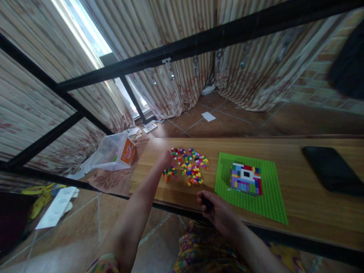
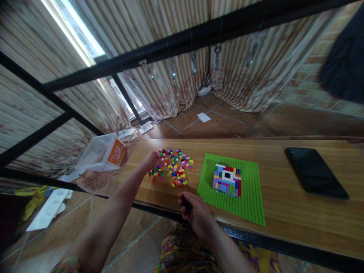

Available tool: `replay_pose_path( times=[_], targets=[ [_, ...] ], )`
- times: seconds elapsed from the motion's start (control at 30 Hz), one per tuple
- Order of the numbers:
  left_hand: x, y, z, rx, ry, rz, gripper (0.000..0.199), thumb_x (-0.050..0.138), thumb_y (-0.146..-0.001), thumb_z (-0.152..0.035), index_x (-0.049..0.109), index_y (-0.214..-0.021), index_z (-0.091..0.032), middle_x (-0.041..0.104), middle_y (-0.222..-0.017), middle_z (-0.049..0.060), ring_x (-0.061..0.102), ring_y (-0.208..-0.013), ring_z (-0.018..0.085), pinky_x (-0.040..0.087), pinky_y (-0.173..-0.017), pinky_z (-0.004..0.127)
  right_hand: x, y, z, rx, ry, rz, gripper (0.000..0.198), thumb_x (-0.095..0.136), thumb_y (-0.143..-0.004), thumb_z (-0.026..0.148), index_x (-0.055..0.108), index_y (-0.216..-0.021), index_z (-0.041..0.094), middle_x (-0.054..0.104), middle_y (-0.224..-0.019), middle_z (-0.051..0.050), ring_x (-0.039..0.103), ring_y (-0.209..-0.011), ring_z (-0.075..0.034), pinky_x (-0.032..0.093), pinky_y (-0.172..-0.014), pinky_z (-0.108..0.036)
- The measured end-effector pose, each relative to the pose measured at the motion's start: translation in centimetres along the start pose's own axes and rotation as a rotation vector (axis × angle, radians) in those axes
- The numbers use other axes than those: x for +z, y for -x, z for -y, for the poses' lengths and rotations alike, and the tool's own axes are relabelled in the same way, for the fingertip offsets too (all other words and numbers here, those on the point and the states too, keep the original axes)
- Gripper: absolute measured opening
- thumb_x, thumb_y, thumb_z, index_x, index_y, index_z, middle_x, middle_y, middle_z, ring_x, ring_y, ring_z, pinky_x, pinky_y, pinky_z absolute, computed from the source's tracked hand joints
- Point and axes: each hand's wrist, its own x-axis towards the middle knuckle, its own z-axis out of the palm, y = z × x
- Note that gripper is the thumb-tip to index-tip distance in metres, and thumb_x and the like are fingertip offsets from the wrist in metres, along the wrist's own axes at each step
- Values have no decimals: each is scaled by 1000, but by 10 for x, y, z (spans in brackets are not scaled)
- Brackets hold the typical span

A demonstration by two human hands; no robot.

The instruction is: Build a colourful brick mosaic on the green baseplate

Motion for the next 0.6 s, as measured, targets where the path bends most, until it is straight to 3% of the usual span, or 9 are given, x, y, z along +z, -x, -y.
replay_pose_path(
  times=[0.17,0.3,0.43,0.6],
  targets=[
    [4,13,6,-57,222,-41,12,62,-68,-13,58,-58,-17,62,-64,7,62,-84,24,44,-73,30,-1,1,0,-2,11,3,24,74,-71,38,68,-81,17,62,-70,1,50,-55,-6,34,-48,-17],
    [1,33,8,-80,530,22,20,58,-77,-21,54,-57,-16,52,-52,0,55,-59,15,44,-59,24,0,2,1,-4,17,17,26,74,-69,40,68,-79,17,62,-70,1,49,-55,-5,34,-49,-17],
    [2,56,3,-103,900,122,17,59,-80,-27,59,-72,-13,56,-61,-1,47,-48,6,42,-49,17,1,3,1,-12,23,21,27,75,-68,40,67,-79,16,61,-70,1,49,-55,-6,33,-48,-17],
    [10,78,-2,-166,1239,209,11,64,-78,-21,64,-85,-11,61,-72,1,47,-48,1,45,-48,12,6,3,9,-81,113,-21,29,74,-67,41,66,-78,15,58,-69,1,44,-53,-5,26,-43,-15]
  ],
)
